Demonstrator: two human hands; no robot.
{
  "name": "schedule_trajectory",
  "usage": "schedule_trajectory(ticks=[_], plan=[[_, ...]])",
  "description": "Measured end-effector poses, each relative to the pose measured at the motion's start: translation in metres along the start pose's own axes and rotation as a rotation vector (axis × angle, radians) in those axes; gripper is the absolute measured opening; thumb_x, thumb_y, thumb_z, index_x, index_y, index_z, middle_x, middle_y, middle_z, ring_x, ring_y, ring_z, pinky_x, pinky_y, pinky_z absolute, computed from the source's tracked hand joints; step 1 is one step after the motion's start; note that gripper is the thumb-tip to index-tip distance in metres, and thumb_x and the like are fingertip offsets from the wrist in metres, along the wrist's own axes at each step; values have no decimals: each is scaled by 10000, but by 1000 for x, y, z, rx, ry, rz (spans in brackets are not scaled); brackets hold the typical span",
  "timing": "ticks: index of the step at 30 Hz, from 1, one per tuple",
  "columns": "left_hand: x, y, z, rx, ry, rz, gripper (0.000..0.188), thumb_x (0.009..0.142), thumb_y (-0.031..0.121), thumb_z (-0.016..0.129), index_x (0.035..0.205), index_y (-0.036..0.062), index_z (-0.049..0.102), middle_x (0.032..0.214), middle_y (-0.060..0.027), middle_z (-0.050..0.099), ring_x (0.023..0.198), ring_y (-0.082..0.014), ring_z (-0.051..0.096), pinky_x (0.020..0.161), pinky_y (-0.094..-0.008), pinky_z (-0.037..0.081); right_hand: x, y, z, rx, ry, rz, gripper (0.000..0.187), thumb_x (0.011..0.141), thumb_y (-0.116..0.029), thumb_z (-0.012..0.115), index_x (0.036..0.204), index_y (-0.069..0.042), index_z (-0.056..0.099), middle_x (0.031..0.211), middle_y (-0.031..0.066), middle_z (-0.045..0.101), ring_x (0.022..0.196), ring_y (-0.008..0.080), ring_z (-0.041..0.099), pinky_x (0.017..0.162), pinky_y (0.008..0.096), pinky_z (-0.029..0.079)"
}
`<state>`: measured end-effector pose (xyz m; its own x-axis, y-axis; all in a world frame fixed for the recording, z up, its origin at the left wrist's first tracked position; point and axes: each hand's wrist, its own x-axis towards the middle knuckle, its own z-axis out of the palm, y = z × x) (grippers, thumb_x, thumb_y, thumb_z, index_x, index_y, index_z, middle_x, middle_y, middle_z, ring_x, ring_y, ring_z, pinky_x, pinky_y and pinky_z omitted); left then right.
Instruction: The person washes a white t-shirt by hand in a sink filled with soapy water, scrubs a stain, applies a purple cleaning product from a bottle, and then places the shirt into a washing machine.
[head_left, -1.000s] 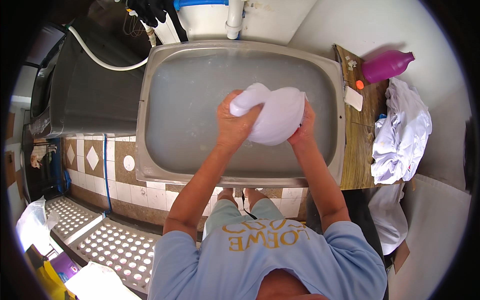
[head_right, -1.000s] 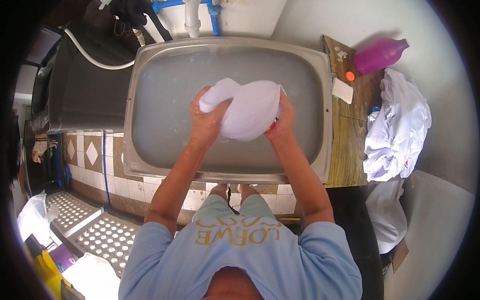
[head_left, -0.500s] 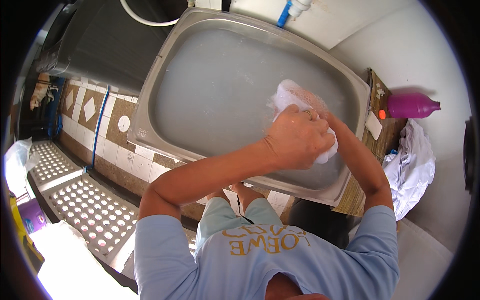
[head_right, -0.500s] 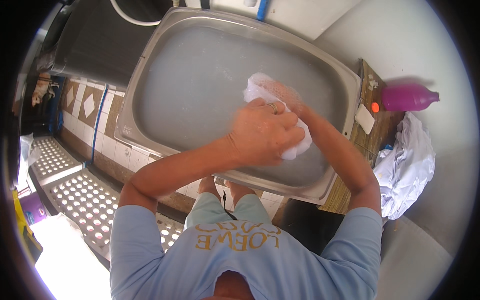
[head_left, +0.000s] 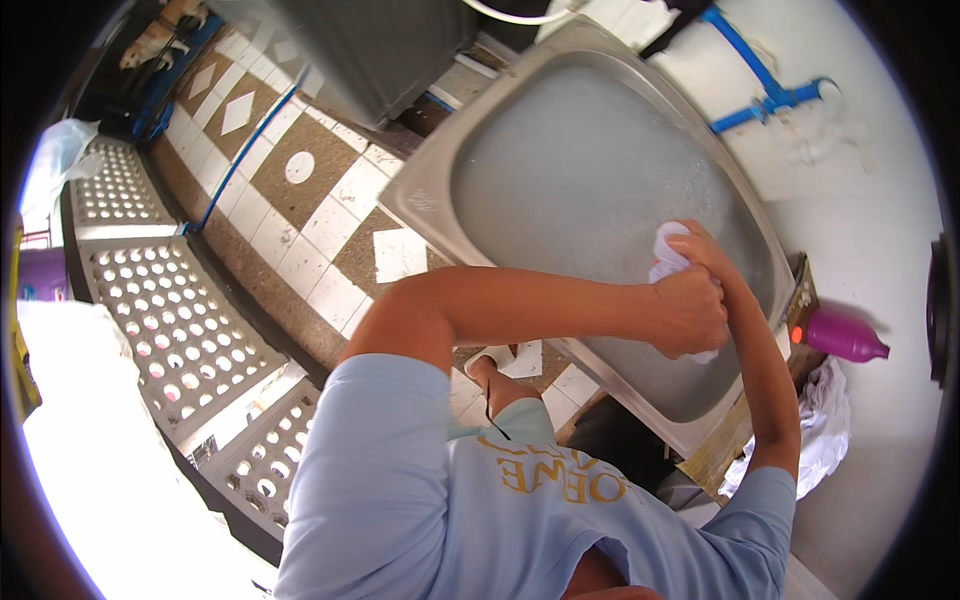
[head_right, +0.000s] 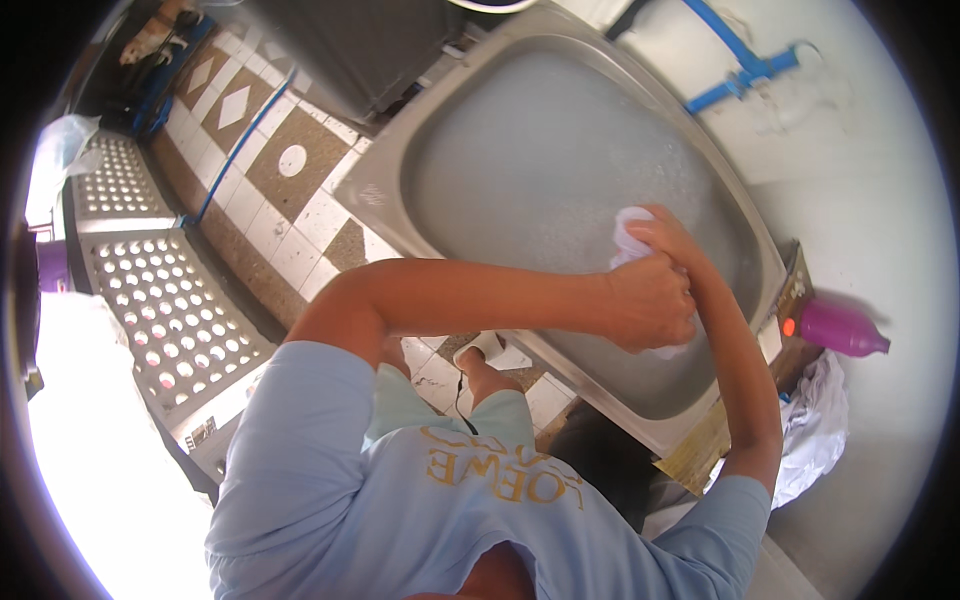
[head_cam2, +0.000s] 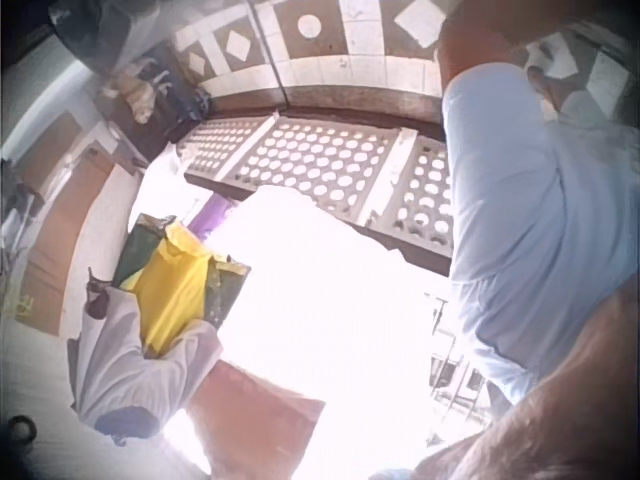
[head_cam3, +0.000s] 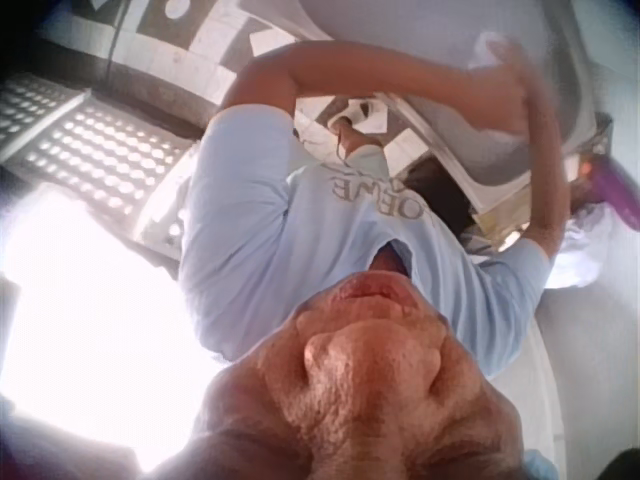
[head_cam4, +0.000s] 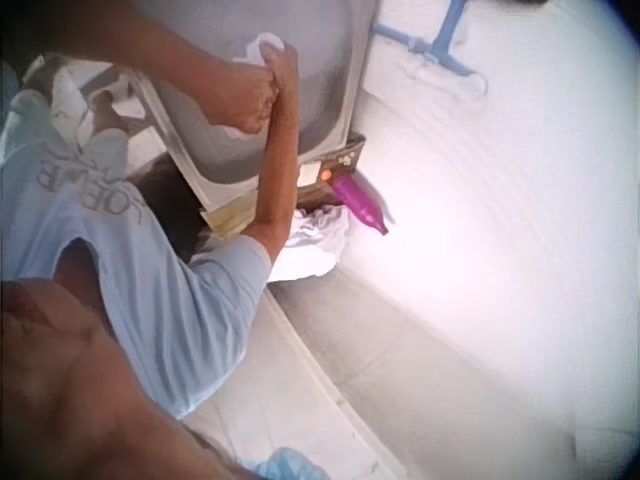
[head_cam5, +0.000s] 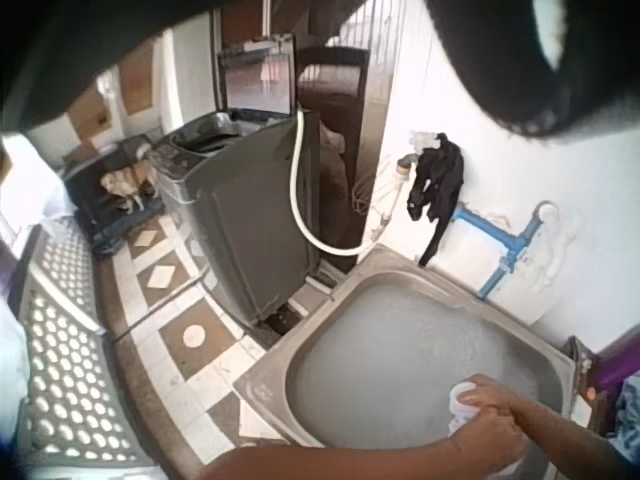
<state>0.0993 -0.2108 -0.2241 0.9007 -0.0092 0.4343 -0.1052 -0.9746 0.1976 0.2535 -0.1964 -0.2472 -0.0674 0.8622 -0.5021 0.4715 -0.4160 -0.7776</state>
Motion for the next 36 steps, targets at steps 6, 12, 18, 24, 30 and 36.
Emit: schedule_trajectory(ticks=[6, 12, 18, 24, 30, 36], plan=[[-115, -43, -87, -362, 771, -240, 355, 565, 205, 774, 875, 144, 614, 976, -72, 617, 848, -256, 609, 709, -406, 494, -5, -84, 37, 731, 5, -152, 299, 899, -267, 501, 1017, -2, 576, 1020, 94, 580, 937, 203, 584, 832, 349, 484], [-309, -76, -214, -1062, 1261, -926, 229, 928, 252, 600, 993, 35, 562, 829, 8, 578, 789, -53, 531, 695, -222, 457, 46, -257, 188, 653, 359, -759, 185, 884, -116, 537, 1015, 10, 572, 1044, 77, 582, 952, 131, 548, 828, 280, 440], [-494, -123, -238, -365, 1150, -1361, 227, 917, 274, 623, 980, 58, 656, 950, -57, 460, 857, -126, 448, 671, -245, 400, 146, -355, 327, 656, 129, -793, 195, 881, -70, 574, 1064, -3, 557, 963, 40, 605, 881, 95, 555, 803, 236, 439], [-595, -154, -341, -2, 1413, -1203, 188, 972, 201, 543, 897, 29, 556, 729, -2, 501, 681, -78, 417, 596, -217, 378, 218, -426, 392, 352, -41, -870, 253, 866, -42, 595, 1114, -24, 550, 1003, 34, 592, 909, 92, 543, 806, 239, 449], [-630, -199, -436, 438, 1227, -1150, 137, 993, 174, 492, 947, 49, 520, 672, -3, 463, 612, -68, 370, 536, -239, 367, 316, -414, 473, -36, -38, -961, 321, 761, 51, 571, 1069, -16, 508, 983, 56, 558, 881, 139, 559, 792, 295, 476], [-701, -238, -517, 383, 1370, -1153, 164, 991, 228, 510, 967, 71, 548, 701, 28, 499, 634, -36, 402, 572, -202, 359, 395, -449, 510, 221, -149, -818, 291, 743, 58, 561, 1021, -2, 497, 960, 92, 551, 823, 183, 577, 723, 295, 482]])
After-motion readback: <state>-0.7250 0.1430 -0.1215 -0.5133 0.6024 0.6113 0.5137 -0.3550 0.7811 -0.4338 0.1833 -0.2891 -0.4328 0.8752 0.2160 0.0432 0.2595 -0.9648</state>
